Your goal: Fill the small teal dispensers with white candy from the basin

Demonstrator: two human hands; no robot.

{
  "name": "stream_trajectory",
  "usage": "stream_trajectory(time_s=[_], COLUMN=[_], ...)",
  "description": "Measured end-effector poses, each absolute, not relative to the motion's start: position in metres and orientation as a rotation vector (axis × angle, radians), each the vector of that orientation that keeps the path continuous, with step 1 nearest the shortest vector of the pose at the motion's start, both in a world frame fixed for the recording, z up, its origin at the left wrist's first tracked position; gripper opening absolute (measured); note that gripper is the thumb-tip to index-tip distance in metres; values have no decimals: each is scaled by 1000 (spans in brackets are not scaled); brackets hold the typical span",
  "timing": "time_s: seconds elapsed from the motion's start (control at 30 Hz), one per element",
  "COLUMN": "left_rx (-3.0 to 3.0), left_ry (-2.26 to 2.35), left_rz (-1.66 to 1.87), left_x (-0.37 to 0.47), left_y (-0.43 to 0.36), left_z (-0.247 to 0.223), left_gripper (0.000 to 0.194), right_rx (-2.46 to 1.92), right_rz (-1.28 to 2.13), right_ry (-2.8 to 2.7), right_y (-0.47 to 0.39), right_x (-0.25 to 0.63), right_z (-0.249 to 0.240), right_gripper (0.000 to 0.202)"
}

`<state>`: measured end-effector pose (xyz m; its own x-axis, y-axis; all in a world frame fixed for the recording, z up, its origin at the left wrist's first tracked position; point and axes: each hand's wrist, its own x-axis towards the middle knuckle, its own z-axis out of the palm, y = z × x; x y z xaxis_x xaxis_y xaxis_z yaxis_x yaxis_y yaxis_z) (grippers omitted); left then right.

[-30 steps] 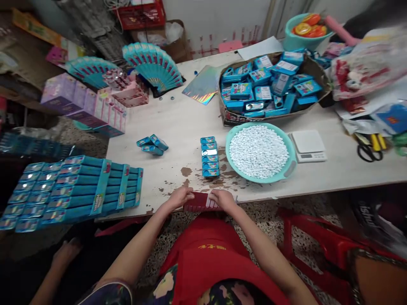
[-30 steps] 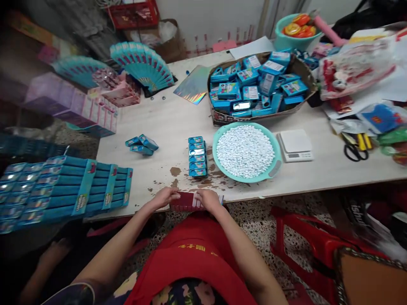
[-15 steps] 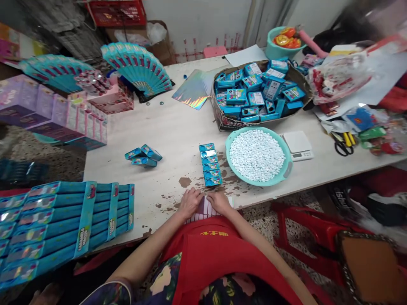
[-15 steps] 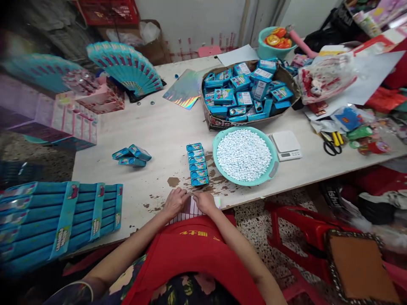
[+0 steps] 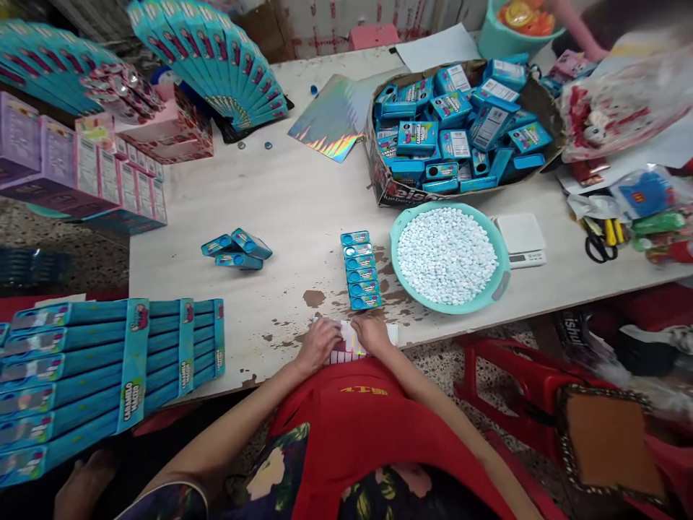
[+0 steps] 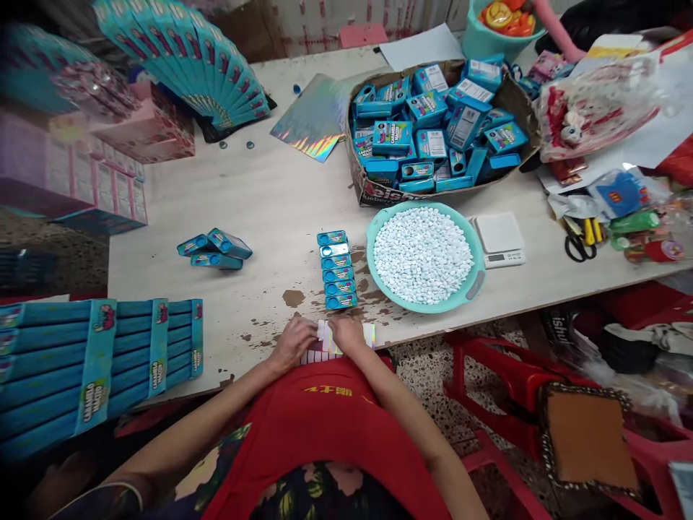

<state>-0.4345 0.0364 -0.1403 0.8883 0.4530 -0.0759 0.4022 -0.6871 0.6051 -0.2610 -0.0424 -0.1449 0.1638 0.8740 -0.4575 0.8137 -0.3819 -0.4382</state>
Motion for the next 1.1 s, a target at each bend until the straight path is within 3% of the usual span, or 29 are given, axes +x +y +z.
stream_trajectory(time_s=[0.1,0.27,0.4,0.47,0.53,0.63,1.1], left_rx=[2198,2242,2170,1911,1527,1130,1543], left_ry=[795,693,628,827,993,968,941], left_rz=[208,140,177,343,408,198,159], left_x=[-428,-417,-406,-401,-398,-395,-367], left_y=[47,66,65,60,52,39,68], left_z=[-114,-84,-77,-78,-82,-90,-110], left_gripper=[25,22,21,23,39,38,13], right_rx=[-2270,-1895,-1723,-1686,-1620,-1550,-2024], right_rz=[970,877,1029,1088,1089,1048,378], right_ry=[-1726,-1508,-1078,-840,-623,-455,-564], right_y=[-44,-55,-51,-48,-47,-51,-35], right_x=[-266,-274,-275,-273,-272,-272,-262], right_z=[-139,-112,-97,-95,-94,-95,-127], right_gripper=[26,52,16,15,19,23,21])
